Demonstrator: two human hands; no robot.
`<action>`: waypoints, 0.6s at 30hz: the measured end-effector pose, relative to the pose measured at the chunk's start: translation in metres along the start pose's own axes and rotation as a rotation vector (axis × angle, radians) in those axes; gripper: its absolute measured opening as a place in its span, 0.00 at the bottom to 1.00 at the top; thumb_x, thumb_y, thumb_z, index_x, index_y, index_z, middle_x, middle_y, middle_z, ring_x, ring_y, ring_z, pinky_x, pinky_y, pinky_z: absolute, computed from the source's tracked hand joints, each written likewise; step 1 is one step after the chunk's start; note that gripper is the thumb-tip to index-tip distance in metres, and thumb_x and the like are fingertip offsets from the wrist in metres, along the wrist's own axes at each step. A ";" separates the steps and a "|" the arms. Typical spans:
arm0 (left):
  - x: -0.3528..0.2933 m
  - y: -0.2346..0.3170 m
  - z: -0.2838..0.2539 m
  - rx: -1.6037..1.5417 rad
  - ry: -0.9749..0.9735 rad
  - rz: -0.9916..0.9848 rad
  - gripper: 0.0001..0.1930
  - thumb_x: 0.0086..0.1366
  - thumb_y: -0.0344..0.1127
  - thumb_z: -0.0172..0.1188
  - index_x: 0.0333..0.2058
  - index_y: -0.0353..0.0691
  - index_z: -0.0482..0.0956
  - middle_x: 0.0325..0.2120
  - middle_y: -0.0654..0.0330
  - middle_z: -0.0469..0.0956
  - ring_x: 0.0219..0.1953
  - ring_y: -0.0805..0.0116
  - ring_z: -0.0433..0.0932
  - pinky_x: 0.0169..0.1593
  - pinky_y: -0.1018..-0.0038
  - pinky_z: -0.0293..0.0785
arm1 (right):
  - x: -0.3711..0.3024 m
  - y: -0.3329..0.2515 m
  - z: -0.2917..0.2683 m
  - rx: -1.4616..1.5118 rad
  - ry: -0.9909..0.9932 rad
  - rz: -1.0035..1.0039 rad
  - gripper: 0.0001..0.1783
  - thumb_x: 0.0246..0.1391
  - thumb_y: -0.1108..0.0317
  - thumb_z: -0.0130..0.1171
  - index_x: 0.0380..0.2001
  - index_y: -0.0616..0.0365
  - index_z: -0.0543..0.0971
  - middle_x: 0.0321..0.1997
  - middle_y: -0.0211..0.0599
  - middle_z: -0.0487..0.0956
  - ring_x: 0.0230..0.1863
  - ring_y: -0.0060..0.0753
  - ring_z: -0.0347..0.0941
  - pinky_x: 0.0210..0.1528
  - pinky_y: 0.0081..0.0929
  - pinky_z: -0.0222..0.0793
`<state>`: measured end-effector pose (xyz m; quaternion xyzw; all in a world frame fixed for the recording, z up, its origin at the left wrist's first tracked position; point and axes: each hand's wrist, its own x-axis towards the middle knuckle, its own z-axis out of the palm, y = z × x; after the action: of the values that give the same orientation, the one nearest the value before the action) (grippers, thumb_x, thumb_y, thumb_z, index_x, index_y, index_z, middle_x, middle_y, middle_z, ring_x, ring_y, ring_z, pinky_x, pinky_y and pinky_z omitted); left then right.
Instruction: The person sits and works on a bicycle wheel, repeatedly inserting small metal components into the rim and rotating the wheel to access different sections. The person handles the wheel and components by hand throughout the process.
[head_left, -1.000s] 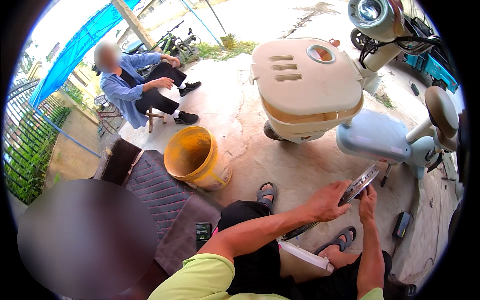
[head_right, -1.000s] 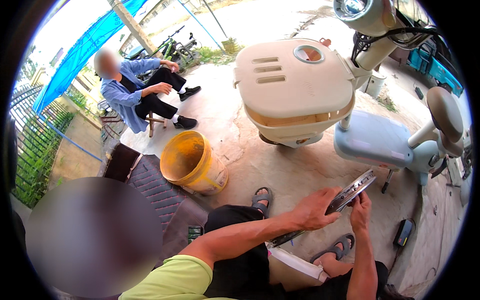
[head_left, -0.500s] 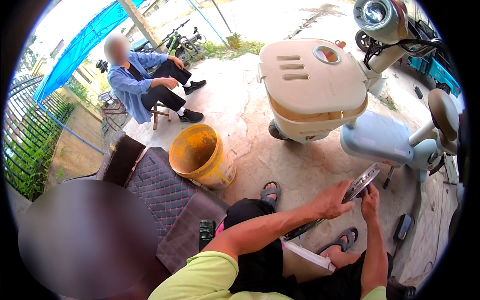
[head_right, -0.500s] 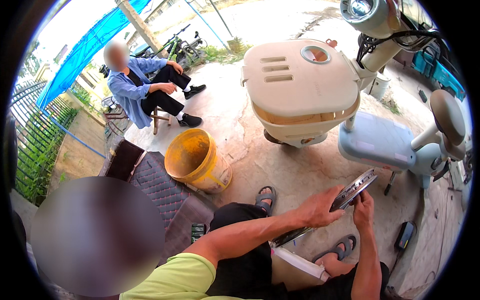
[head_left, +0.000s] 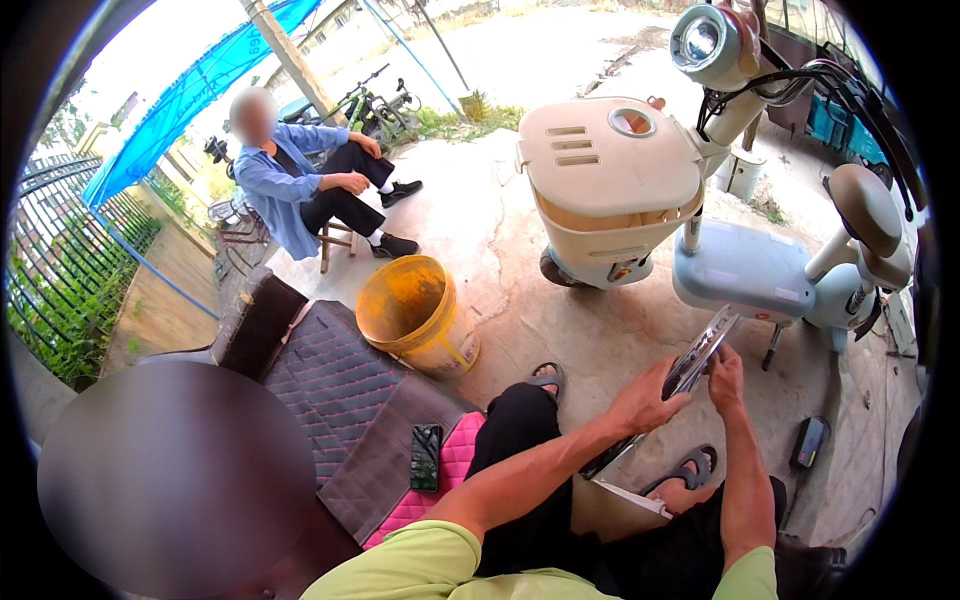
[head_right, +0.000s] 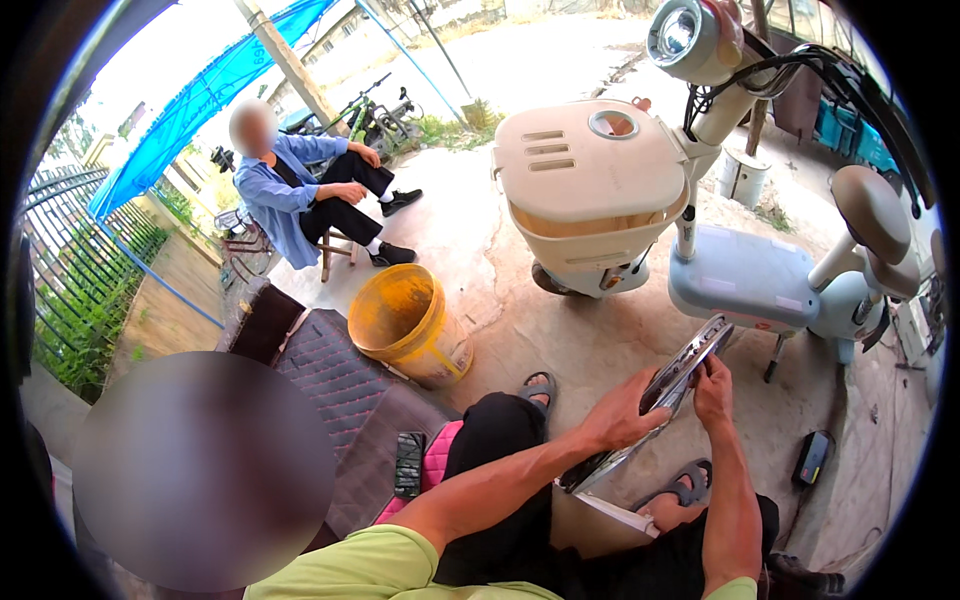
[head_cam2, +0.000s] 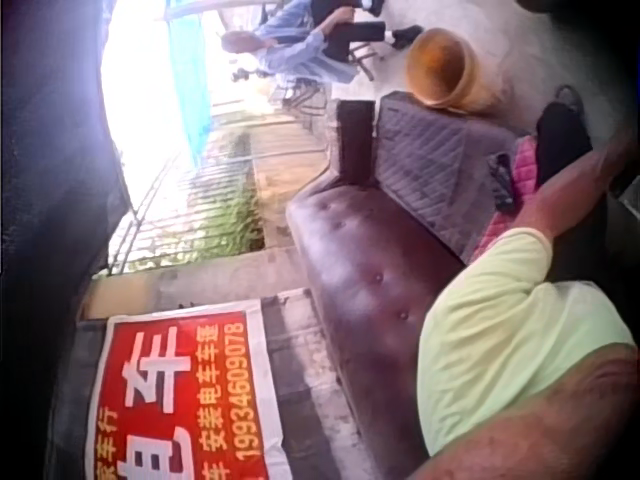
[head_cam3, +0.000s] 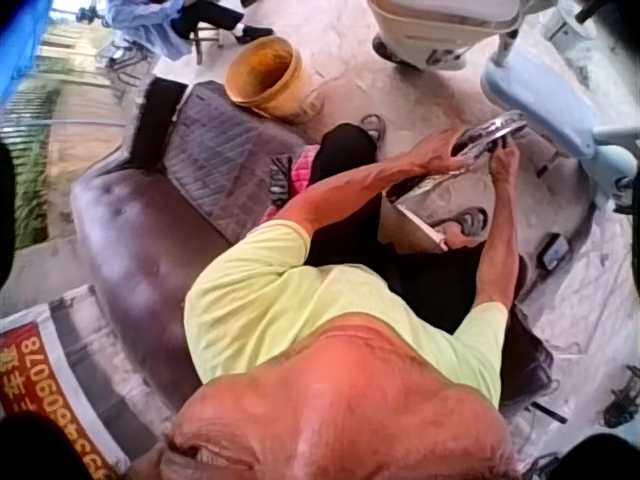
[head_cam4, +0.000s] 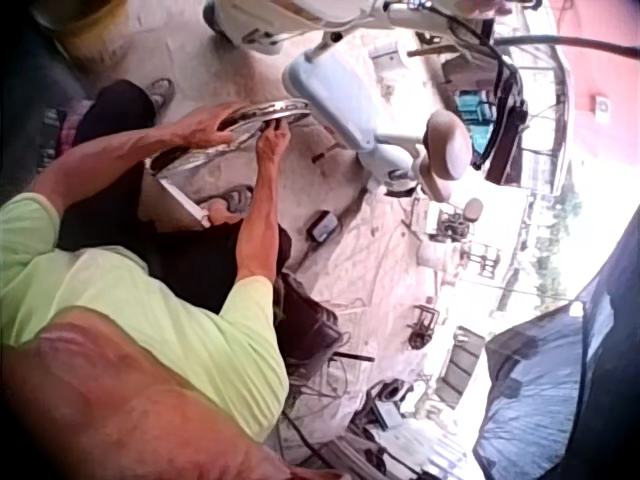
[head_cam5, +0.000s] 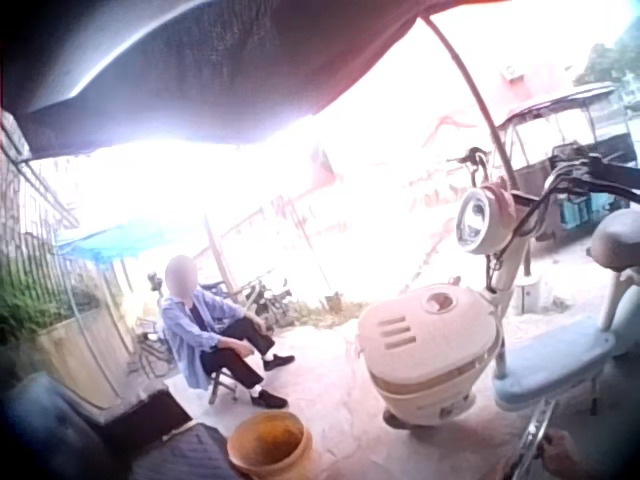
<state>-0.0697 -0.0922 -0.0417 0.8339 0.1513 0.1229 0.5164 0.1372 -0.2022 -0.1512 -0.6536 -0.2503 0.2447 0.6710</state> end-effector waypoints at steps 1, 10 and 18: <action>-0.009 0.000 0.001 0.031 0.030 -0.003 0.32 0.62 0.43 0.62 0.62 0.35 0.66 0.51 0.39 0.76 0.53 0.41 0.76 0.57 0.56 0.71 | 0.000 -0.001 0.002 0.002 0.013 0.001 0.10 0.71 0.73 0.49 0.44 0.57 0.81 0.30 0.20 0.76 0.27 0.13 0.66 0.30 0.18 0.65; -0.055 -0.015 0.020 0.117 0.143 -0.106 0.32 0.62 0.46 0.64 0.61 0.36 0.69 0.48 0.41 0.77 0.50 0.46 0.78 0.55 0.59 0.72 | -0.014 -0.017 0.009 -0.026 0.081 0.000 0.10 0.71 0.71 0.50 0.41 0.56 0.81 0.27 0.20 0.74 0.25 0.13 0.65 0.26 0.18 0.63; -0.061 -0.016 0.027 0.121 0.140 -0.136 0.28 0.63 0.49 0.65 0.57 0.39 0.71 0.38 0.44 0.79 0.42 0.47 0.80 0.48 0.59 0.74 | -0.022 -0.009 0.004 -0.053 0.119 0.001 0.12 0.73 0.67 0.48 0.43 0.54 0.82 0.31 0.20 0.77 0.26 0.13 0.67 0.26 0.17 0.64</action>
<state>-0.1181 -0.1305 -0.0706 0.8407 0.2504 0.1360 0.4604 0.1177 -0.2135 -0.1424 -0.6848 -0.2158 0.1991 0.6669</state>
